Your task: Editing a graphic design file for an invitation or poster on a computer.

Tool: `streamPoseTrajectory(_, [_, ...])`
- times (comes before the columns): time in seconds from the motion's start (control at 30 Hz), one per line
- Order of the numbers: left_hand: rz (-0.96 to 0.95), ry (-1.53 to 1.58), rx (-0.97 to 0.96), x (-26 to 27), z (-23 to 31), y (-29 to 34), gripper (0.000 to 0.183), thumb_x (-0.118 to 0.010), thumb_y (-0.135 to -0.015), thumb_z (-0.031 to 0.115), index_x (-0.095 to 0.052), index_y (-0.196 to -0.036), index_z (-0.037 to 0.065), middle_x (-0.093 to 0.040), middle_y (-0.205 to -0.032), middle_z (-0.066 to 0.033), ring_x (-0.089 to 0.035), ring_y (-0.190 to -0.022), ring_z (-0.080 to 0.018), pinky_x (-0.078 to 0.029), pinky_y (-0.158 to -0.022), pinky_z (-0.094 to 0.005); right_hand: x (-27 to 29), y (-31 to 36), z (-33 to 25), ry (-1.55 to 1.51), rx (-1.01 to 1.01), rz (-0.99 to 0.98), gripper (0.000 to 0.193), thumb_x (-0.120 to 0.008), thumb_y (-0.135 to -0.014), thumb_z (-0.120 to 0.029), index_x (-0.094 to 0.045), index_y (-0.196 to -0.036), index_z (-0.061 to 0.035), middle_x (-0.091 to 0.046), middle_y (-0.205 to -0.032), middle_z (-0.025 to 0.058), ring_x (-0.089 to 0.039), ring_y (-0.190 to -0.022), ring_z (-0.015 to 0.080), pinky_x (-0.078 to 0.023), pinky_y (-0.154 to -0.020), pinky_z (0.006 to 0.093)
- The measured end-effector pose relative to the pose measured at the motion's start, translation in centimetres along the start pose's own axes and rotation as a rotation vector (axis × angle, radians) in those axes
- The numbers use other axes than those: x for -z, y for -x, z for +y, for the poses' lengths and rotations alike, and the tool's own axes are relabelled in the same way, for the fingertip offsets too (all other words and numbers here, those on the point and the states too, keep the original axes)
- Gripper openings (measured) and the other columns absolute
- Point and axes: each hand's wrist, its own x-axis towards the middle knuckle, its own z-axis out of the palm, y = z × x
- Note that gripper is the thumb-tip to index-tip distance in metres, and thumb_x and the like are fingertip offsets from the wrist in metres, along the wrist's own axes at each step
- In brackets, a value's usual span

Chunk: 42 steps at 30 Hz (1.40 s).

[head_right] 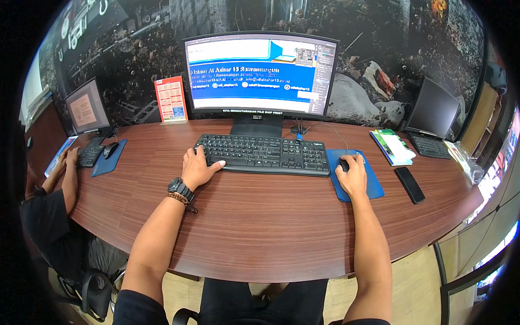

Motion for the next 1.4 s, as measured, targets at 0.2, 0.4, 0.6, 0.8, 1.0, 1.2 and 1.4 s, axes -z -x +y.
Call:
streamPoseTrajectory(0.2, [-0.025, -0.004, 0.010, 0.30, 0.19, -0.04, 0.100, -0.073, -0.080, 0.060, -0.039, -0.141, -0.011, -0.045, -0.134, -0.0347, -0.042, -0.127, -0.0492, -0.038, -0.108, -0.0524, 0.25, -0.01, -0.23, 0.002, -0.018, -0.017, 0.034, -0.066, -0.080, -0.021, -0.070, -0.111, -0.0083, -0.057, -0.120, 0.0157, -0.059, -0.110, 0.0367, -0.049, -0.095, 0.0443])
streamPoseTrajectory(0.4, [0.023, -0.015, 0.017, -0.29, 0.01, -0.04, 0.092, -0.074, -0.079, 0.060, -0.045, -0.134, -0.008, -0.046, -0.130, -0.0286, -0.044, -0.123, -0.0434, -0.038, -0.106, -0.0507, 0.00, -0.04, 0.13, -0.010, -0.034, 0.019, 0.035, -0.066, -0.080, -0.021, -0.070, -0.111, -0.0072, -0.057, -0.121, 0.0167, -0.059, -0.111, 0.0378, -0.049, -0.096, 0.0451])
streamPoseTrajectory(0.6, [0.047, -0.018, 0.004, -0.46, -0.31, -0.39, 0.088, -0.078, -0.076, 0.060, -0.050, -0.116, -0.013, -0.051, -0.122, -0.0290, -0.048, -0.117, -0.0430, -0.042, -0.102, -0.0495, -0.04, 0.03, 0.19, -0.014, -0.039, 0.032, 0.034, -0.067, -0.080, -0.022, -0.070, -0.111, -0.0068, -0.056, -0.121, 0.0172, -0.057, -0.113, 0.0382, -0.048, -0.096, 0.0456])
streamPoseTrajectory(0.8, [0.048, -0.032, -0.004, -0.33, -0.22, -0.41, 0.087, -0.079, -0.075, 0.060, -0.052, -0.112, -0.014, -0.052, -0.119, -0.0283, -0.050, -0.114, -0.0417, -0.044, -0.099, -0.0482, 0.05, 0.08, 0.17, -0.007, -0.035, 0.021, 0.034, -0.068, -0.081, -0.023, -0.070, -0.111, -0.0068, -0.056, -0.120, 0.0170, -0.057, -0.113, 0.0378, -0.049, -0.096, 0.0450])
streamPoseTrajectory(1.0, [0.052, -0.039, 0.007, -0.17, -0.28, -0.27, 0.085, -0.080, -0.075, 0.059, -0.053, -0.111, -0.014, -0.052, -0.117, -0.0277, -0.051, -0.113, -0.0410, -0.045, -0.098, -0.0478, 0.09, 0.18, -0.17, -0.004, -0.032, 0.014, 0.034, -0.066, -0.080, -0.022, -0.070, -0.111, -0.0074, -0.057, -0.120, 0.0163, -0.058, -0.112, 0.0370, -0.049, -0.097, 0.0446])
streamPoseTrajectory(1.2, [0.049, -0.049, 0.001, -0.15, -0.06, -0.44, 0.085, -0.080, -0.075, 0.059, -0.054, -0.110, -0.014, -0.052, -0.117, -0.0273, -0.051, -0.113, -0.0411, -0.045, -0.098, -0.0480, 0.20, 0.04, -0.10, 0.003, -0.041, 0.013, 0.034, -0.065, -0.079, -0.021, -0.070, -0.110, -0.0073, -0.057, -0.120, 0.0162, -0.058, -0.112, 0.0370, -0.049, -0.096, 0.0443])
streamPoseTrajectory(1.4, [0.009, -0.041, -0.019, 0.14, -0.17, -0.39, 0.091, -0.077, -0.079, 0.059, -0.050, -0.115, -0.019, -0.049, -0.121, -0.0322, -0.050, -0.115, -0.0447, -0.046, -0.097, -0.0493, 0.07, 0.04, -0.10, -0.012, -0.034, 0.020, 0.034, -0.065, -0.080, -0.021, -0.071, -0.110, -0.0064, -0.057, -0.120, 0.0169, -0.058, -0.111, 0.0371, -0.049, -0.096, 0.0444])
